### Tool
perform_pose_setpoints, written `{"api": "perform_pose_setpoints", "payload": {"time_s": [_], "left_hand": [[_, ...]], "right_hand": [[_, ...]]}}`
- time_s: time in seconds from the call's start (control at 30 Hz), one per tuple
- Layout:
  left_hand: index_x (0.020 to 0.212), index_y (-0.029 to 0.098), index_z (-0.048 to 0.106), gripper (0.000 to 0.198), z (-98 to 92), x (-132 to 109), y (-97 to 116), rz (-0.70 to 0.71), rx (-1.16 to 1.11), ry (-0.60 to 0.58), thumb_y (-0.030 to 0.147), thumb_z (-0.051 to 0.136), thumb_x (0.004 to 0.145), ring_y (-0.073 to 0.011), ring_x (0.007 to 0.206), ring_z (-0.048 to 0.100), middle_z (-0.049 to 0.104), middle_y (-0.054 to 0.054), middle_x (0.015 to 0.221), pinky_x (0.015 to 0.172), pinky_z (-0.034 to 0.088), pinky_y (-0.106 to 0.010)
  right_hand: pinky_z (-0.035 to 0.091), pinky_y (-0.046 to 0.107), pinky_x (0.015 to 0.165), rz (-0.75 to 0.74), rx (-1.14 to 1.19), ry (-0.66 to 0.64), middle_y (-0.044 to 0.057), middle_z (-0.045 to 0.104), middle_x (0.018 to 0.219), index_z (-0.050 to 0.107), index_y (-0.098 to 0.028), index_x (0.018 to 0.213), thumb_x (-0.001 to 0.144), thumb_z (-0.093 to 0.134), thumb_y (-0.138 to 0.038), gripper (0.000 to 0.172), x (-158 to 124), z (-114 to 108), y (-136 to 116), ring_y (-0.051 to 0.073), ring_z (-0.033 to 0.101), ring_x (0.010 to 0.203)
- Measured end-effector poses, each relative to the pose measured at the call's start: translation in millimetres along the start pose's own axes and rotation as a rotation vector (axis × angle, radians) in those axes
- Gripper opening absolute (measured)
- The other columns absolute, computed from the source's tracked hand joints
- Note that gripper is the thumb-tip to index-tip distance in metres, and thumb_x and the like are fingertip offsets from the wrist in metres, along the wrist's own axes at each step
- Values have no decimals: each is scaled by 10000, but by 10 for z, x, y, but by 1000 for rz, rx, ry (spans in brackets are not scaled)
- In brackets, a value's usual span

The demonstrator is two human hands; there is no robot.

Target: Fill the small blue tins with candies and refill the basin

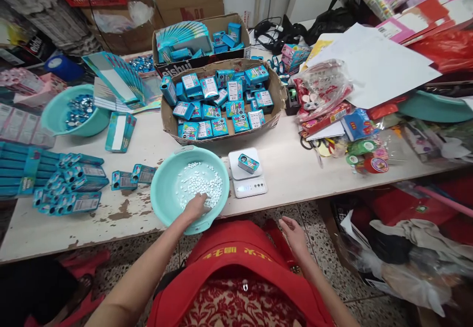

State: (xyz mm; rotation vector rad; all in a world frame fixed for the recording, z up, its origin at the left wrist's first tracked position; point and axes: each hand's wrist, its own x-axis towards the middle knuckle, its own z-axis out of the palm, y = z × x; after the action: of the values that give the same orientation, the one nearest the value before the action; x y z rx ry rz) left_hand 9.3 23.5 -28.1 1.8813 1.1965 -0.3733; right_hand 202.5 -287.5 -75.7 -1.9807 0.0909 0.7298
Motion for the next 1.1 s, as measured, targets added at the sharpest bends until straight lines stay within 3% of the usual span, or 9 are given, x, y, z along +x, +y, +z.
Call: {"api": "perform_pose_setpoints", "payload": {"time_s": [0.13,0.23,0.37,0.5,0.6,0.7,0.77,0.9,1.1], "left_hand": [[629,195,564,188,-3,-31,-158,-33,-269,-73,99,643,488,-169,617,510,499,15,570,587,368,-252],[667,179,567,190,-114,-87,-202,-64,-565,-95,198,665,505,-125,498,450,487,29,535,501,343,-238],[676,181,505,266,-181,-118,-148,-69,-999,-26,385,653,589,-94,467,448,497,25,556,449,335,-208],[583,182,390,382,-142,-1,83,-128,-1325,86,455,627,707,-54,384,391,461,24,501,365,245,-165],[577,185,370,411,-197,47,340,-155,-1490,137,450,607,782,-38,331,312,381,54,438,335,195,-153],[572,183,378,437,-372,-54,642,-91,-1664,191,472,603,811,-39,342,326,399,52,453,338,231,-157],[563,176,404,441,-508,-175,854,48,-1780,268,467,646,789,-39,359,350,424,49,473,345,253,-165],[511,170,433,472,-635,-338,1171,356,-1715,517,492,695,736,-67,412,448,416,48,455,425,360,-198],[532,165,491,475,-541,-242,1166,355,-1496,785,559,614,767,-170,574,647,496,20,475,593,472,-262]], "right_hand": [[530,393,771,-3,-9,-49,112,717,852,666,-164,804,526,717,-557,484,71,-1,-82,265,664,826],[512,407,817,-49,-12,-70,124,705,885,651,-151,853,553,708,-563,513,133,65,-254,263,652,843],[491,407,851,-283,-36,-77,145,631,1101,600,-144,1055,647,663,-549,579,286,386,-714,244,608,936],[464,428,894,-632,-144,-70,147,551,1223,530,-164,1191,632,719,-496,678,547,917,-1263,276,523,1112],[468,424,862,-700,-172,-129,100,634,1010,601,-167,1020,668,695,-505,497,621,1185,-1579,257,584,964],[482,372,800,-866,-153,-155,61,636,922,619,-189,976,740,677,-455,360,419,1235,-1821,221,598,874],[478,354,809,-1017,-166,-223,56,635,964,615,-213,1027,772,681,-381,312,173,1235,-1945,214,591,911],[480,366,795,-1129,-310,-434,64,650,965,615,-216,1044,776,695,-295,291,-251,1401,-2038,233,590,912],[489,366,787,-1069,-360,-467,60,652,954,618,-214,1039,744,727,-272,320,-378,1696,-1963,245,597,915]]}}
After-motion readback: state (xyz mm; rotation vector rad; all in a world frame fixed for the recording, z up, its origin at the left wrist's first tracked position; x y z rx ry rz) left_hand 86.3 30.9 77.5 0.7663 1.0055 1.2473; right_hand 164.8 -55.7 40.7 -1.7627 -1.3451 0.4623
